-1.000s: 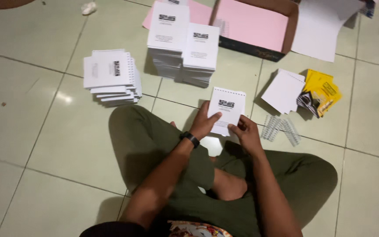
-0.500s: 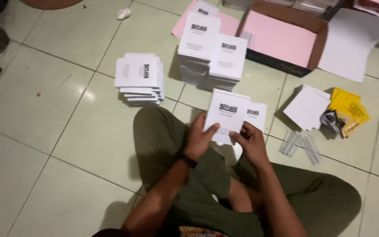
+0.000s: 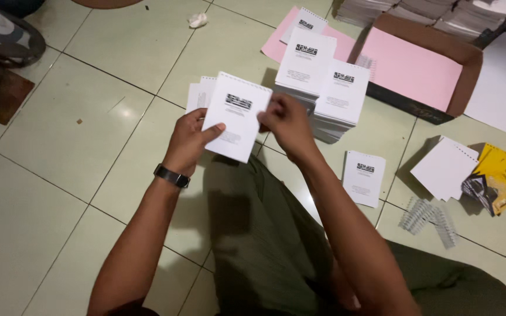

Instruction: The person sits on the floor and assembles spiral-bound notebooks by hand. They pick up stacks of paper and spiral bindings, insert the spirals into the holes of the paper, and then place the completed notebooks into a pile.

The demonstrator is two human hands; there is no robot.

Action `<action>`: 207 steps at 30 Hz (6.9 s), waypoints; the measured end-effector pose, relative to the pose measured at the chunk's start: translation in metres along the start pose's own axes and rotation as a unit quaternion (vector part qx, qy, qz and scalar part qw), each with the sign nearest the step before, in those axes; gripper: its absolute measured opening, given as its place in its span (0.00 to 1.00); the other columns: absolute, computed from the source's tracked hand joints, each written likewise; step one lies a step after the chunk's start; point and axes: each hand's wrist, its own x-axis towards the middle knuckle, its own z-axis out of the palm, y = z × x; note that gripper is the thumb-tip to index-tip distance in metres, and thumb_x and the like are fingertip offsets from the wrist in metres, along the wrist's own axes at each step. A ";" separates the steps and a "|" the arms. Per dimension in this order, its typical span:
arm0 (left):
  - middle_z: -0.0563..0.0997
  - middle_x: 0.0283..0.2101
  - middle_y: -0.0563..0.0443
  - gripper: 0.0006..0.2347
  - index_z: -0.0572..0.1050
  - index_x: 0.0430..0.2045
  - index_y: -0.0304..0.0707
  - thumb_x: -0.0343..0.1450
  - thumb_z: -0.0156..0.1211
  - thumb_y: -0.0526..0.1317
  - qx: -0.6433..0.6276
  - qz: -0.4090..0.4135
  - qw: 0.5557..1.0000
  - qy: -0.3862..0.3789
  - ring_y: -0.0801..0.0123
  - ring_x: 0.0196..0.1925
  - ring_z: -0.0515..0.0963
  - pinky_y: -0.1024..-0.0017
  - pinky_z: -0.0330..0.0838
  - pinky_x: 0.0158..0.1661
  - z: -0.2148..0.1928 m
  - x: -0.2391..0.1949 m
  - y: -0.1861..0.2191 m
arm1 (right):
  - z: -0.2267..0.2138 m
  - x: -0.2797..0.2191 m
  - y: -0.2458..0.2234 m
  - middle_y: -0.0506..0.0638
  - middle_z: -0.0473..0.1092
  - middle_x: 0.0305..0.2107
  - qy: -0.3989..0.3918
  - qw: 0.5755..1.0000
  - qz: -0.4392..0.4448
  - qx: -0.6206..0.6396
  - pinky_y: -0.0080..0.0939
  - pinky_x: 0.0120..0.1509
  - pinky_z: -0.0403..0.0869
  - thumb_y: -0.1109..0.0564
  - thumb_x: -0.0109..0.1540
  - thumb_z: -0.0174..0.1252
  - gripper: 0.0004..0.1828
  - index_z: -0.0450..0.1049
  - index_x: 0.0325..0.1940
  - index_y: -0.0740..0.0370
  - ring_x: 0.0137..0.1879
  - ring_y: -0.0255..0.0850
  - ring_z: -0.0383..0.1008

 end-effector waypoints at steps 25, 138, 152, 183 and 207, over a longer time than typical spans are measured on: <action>0.73 0.49 0.45 0.17 0.70 0.55 0.36 0.74 0.64 0.42 0.450 0.016 0.871 0.196 0.45 0.52 0.80 0.42 0.77 0.45 -0.026 0.051 -0.039 | 0.066 0.123 0.072 0.71 0.76 0.38 0.008 0.917 0.103 -0.386 0.57 0.43 0.83 0.58 0.57 0.59 0.31 0.70 0.63 0.77 0.44 0.60 0.82; 0.71 0.49 0.24 0.15 0.58 0.58 0.21 0.78 0.46 0.31 0.252 0.214 0.938 -0.106 0.27 0.58 0.72 0.46 0.66 0.61 0.329 -0.002 -0.306 | -0.255 -0.173 0.185 0.64 0.69 0.38 0.337 0.842 0.013 -0.421 0.72 0.58 0.69 0.67 0.59 0.51 0.08 0.68 0.41 0.62 0.54 0.71 0.69; 0.68 0.54 0.29 0.16 0.60 0.59 0.21 0.76 0.48 0.28 0.243 0.219 0.942 -0.076 0.31 0.62 0.69 0.50 0.62 0.66 0.326 -0.018 -0.261 | -0.246 -0.175 0.160 0.61 0.70 0.39 0.318 0.849 -0.013 -0.422 0.69 0.56 0.71 0.65 0.59 0.50 0.09 0.69 0.42 0.60 0.52 0.68 0.71; 0.80 0.40 0.40 0.12 0.65 0.51 0.40 0.77 0.48 0.44 0.437 0.123 0.840 -0.296 0.37 0.46 0.82 0.42 0.75 0.43 0.172 -0.058 -0.090 | -0.215 -0.177 0.022 0.68 0.72 0.54 0.042 0.995 0.023 0.093 0.60 0.61 0.74 0.70 0.55 0.59 0.36 0.64 0.69 0.73 0.60 0.57 0.74; 0.83 0.38 0.47 0.17 0.81 0.48 0.37 0.67 0.73 0.42 0.257 -0.005 0.954 0.153 0.64 0.41 0.85 0.70 0.80 0.39 -0.097 0.147 -0.059 | 0.059 0.064 0.062 0.57 0.76 0.31 0.182 0.949 0.123 -0.224 0.50 0.44 0.78 0.52 0.56 0.61 0.17 0.81 0.46 0.60 0.42 0.52 0.81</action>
